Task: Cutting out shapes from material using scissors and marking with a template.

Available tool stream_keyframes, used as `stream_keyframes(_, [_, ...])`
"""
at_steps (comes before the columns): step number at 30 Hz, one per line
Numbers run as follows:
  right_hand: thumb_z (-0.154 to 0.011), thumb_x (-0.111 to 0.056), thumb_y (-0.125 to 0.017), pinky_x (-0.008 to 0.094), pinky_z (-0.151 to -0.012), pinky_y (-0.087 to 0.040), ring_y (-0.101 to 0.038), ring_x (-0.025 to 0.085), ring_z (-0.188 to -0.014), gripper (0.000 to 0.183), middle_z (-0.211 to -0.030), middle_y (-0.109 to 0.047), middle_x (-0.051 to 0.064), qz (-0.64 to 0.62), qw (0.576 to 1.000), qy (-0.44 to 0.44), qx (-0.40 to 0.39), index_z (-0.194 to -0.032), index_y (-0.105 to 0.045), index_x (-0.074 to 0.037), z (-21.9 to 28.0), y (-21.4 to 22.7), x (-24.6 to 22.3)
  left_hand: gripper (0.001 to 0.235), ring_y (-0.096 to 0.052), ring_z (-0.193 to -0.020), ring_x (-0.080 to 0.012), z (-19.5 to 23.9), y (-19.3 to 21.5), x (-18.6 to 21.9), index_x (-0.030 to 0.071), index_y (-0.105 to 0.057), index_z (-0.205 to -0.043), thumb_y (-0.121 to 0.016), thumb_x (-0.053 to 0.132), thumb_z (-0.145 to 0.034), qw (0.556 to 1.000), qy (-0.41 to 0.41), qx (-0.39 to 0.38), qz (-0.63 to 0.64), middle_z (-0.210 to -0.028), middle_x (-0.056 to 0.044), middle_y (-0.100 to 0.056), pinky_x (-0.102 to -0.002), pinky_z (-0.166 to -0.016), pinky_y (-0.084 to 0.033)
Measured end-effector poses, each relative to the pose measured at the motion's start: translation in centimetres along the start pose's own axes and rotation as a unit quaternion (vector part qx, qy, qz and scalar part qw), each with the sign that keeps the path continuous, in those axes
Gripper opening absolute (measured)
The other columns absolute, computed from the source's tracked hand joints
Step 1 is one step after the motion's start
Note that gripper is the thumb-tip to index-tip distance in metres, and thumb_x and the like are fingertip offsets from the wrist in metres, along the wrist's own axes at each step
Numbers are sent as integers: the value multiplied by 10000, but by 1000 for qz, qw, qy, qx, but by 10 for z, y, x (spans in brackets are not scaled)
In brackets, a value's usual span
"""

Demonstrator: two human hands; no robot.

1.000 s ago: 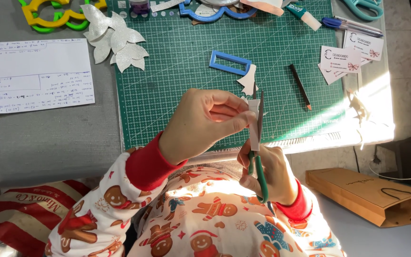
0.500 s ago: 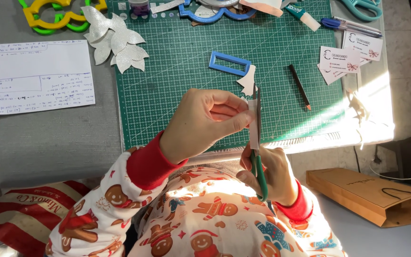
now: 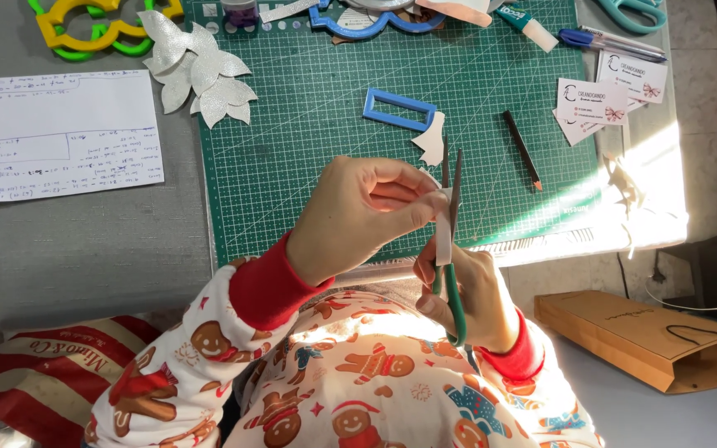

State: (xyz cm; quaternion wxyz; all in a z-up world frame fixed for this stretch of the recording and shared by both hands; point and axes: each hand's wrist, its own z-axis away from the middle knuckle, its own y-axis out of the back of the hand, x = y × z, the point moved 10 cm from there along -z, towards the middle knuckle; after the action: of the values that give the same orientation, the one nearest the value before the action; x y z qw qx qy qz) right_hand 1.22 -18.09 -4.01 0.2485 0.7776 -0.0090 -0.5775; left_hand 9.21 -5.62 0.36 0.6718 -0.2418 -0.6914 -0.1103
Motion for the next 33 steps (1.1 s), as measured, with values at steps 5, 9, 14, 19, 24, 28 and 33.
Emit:
stream_keyframes(5, [-900,-472,-715,221,-446,-451,-591,116,-443,372,-615,-602,9,10,1000,-19,1,-826,-599,-127,2,0,7,230,-784,-867,-248,-2,2,-8,-54,-723,-978,-706,161,-896,1000,11,12,-2,-877,-198,-771,-359,-784,-643])
stream_keyframes(9, [-908,-372,-734,156,-402,-454,-665,85,-432,315,-613,-632,-3,-14,999,-31,0,-803,-594,-111,1,2,11,222,-780,-867,-216,-7,2,-20,-42,-724,-983,-703,160,-894,1000,23,15,-1,-867,-170,-776,-342,-783,-641])
stream_keyframes(14, [-956,-183,-692,153,-338,-469,-675,103,-386,215,-615,-655,62,-103,993,-8,55,-818,-611,-39,2,2,22,277,-784,-835,-244,-17,8,-36,-50,-709,-1023,-687,211,-933,1000,12,17,-9,-888,-200,-768,-326,-721,-651])
stream_keyframes(19, [-897,-273,-758,286,-471,-564,-712,200,-460,258,-712,-678,113,24,978,-207,-23,-1003,-666,-57,5,40,43,366,-772,-875,-280,-6,43,-49,-75,-650,-1079,-619,275,-980,999,31,30,-16,-931,-246,-747,-348,-753,-645])
stream_keyframes(24, [-808,-295,-815,419,-660,-566,-746,327,-625,689,-978,-752,169,227,920,-319,31,-1403,-542,-80,25,98,40,439,-772,-902,-329,25,84,-43,-89,-593,-1131,-603,326,-991,995,73,67,-33,-960,-297,-733,-395,-787,-650])
stream_keyframes(28, [-838,-331,-757,390,-695,-602,-785,296,-876,745,-1278,-681,66,332,898,-289,24,-1494,-430,-196,36,122,49,256,-779,-817,-210,31,114,-1,5,-656,-1012,-646,258,-979,957,-14,170,-232,-896,-140,-778,-281,-700,-633])
stream_keyframes(33, [-799,-552,-753,289,-528,-540,-741,71,-805,616,-834,-790,-97,592,773,-229,-4,-1346,-599,-316,30,130,22,63,-780,-836,-184,5,103,70,29,-759,-995,-810,7,-966,685,-307,284,-598,-1017,-93,-798,-270,-685,-615])
